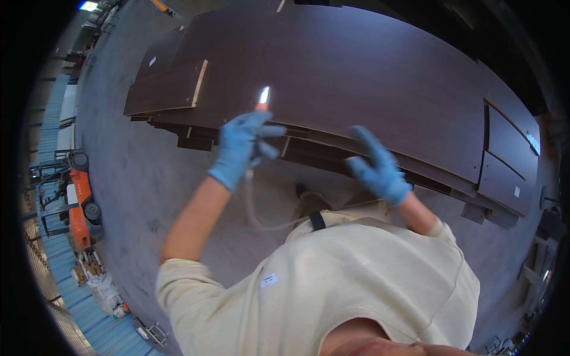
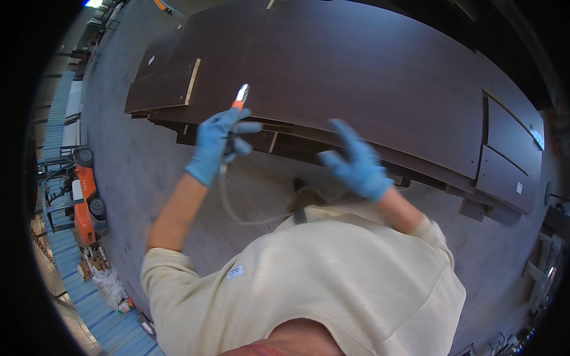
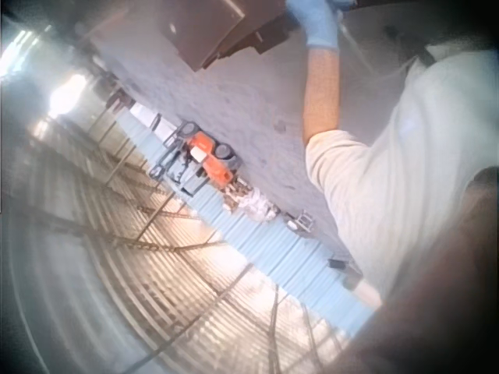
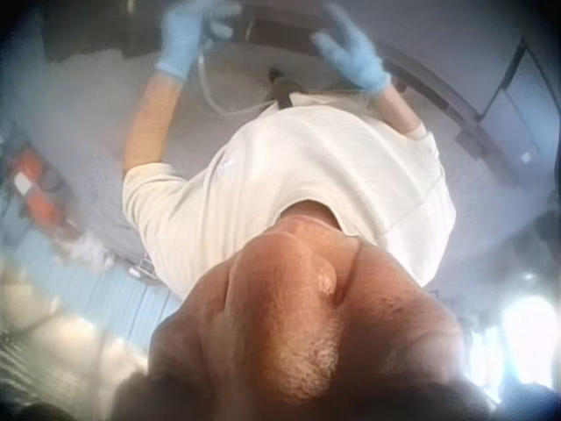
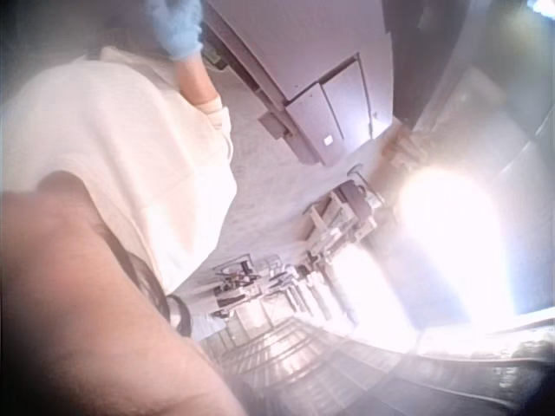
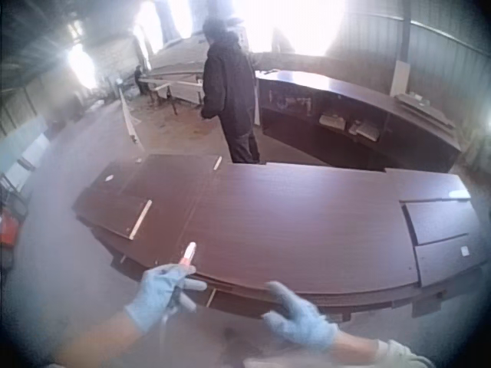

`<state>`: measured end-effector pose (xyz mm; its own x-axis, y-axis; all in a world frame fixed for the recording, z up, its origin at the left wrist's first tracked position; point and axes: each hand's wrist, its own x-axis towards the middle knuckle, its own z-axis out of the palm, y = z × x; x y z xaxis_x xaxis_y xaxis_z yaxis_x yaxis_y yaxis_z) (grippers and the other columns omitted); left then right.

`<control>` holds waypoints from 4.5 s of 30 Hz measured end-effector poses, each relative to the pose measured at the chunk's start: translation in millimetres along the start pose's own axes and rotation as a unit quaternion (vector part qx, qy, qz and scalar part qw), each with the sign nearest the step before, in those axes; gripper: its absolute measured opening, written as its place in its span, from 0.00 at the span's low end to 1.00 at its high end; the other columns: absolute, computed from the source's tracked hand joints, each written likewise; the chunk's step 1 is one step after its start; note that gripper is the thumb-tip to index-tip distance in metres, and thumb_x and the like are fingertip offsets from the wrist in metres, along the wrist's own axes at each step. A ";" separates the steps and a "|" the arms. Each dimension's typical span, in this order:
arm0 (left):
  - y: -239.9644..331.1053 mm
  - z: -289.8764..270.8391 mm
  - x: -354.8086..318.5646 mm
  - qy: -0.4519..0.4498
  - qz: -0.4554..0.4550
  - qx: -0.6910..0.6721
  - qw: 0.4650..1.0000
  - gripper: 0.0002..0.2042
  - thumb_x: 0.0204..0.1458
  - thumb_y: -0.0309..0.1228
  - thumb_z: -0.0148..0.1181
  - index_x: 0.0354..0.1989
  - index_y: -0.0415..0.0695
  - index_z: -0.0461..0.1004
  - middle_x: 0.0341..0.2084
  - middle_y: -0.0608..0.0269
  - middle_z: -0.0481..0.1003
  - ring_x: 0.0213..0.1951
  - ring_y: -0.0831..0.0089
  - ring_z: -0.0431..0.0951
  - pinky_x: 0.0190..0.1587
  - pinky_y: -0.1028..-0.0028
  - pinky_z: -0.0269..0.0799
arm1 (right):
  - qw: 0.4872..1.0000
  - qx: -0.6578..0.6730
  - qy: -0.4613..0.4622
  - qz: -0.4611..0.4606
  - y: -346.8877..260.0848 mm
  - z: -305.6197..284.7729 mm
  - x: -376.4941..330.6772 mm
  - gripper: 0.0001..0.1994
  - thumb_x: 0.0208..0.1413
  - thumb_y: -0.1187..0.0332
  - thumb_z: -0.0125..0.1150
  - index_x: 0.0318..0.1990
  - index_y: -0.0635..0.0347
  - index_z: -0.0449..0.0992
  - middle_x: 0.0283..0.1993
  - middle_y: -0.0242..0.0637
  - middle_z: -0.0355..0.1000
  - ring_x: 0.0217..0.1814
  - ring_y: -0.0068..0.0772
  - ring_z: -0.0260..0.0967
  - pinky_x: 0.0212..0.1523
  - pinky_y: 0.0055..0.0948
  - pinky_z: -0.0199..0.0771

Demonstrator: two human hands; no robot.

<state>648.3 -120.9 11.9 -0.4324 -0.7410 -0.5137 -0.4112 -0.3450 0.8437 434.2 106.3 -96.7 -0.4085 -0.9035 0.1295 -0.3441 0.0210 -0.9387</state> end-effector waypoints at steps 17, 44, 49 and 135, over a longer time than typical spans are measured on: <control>42.6 -36.8 227.5 -0.088 -0.049 -0.402 0.910 0.11 0.68 0.35 0.59 0.42 0.37 0.76 0.31 0.48 0.83 0.30 0.61 0.87 0.36 0.63 0.90 | 0.922 0.231 0.050 0.307 -68.5 178.6 205.3 0.23 0.72 0.46 0.57 0.58 0.56 0.73 0.53 0.36 0.75 0.57 0.30 0.77 0.57 0.35 0.80; -44.8 -429.7 293.6 -0.265 0.098 -0.220 0.934 0.23 0.73 0.41 0.56 0.70 0.43 0.72 0.67 0.56 0.75 0.65 0.63 0.77 0.68 0.60 0.75 | 0.880 -0.070 -0.112 0.456 -177.1 365.1 361.8 0.33 0.65 0.41 0.64 0.62 0.64 0.78 0.39 0.44 0.82 0.30 0.28 0.80 0.33 0.26 0.82; -61.5 -448.2 271.2 -0.464 -0.007 -0.419 0.780 0.19 0.73 0.35 0.54 0.67 0.40 0.74 0.52 0.57 0.84 0.58 0.60 0.82 0.66 0.58 0.77 | 0.819 0.033 -0.262 0.510 -223.1 466.9 341.4 0.32 0.67 0.44 0.61 0.64 0.67 0.76 0.47 0.48 0.84 0.30 0.27 0.81 0.27 0.21 0.78; -14.7 -1020.4 771.3 -0.278 0.096 -0.044 0.955 0.34 0.54 0.37 0.80 0.69 0.40 0.74 0.60 0.65 0.80 0.59 0.75 0.78 0.65 0.74 0.72 | 0.795 -0.344 -0.222 0.448 -277.4 973.2 916.5 0.32 0.70 0.35 0.50 0.36 0.56 0.83 0.30 0.39 0.83 0.23 0.25 0.74 0.25 0.31 0.72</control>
<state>1139.6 -1275.3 -238.1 -0.8621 -0.3839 -0.3306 -0.2233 -0.2979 0.9281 978.0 -1144.2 -28.4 -0.4649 -0.4533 -0.7606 -0.5269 0.8320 -0.1738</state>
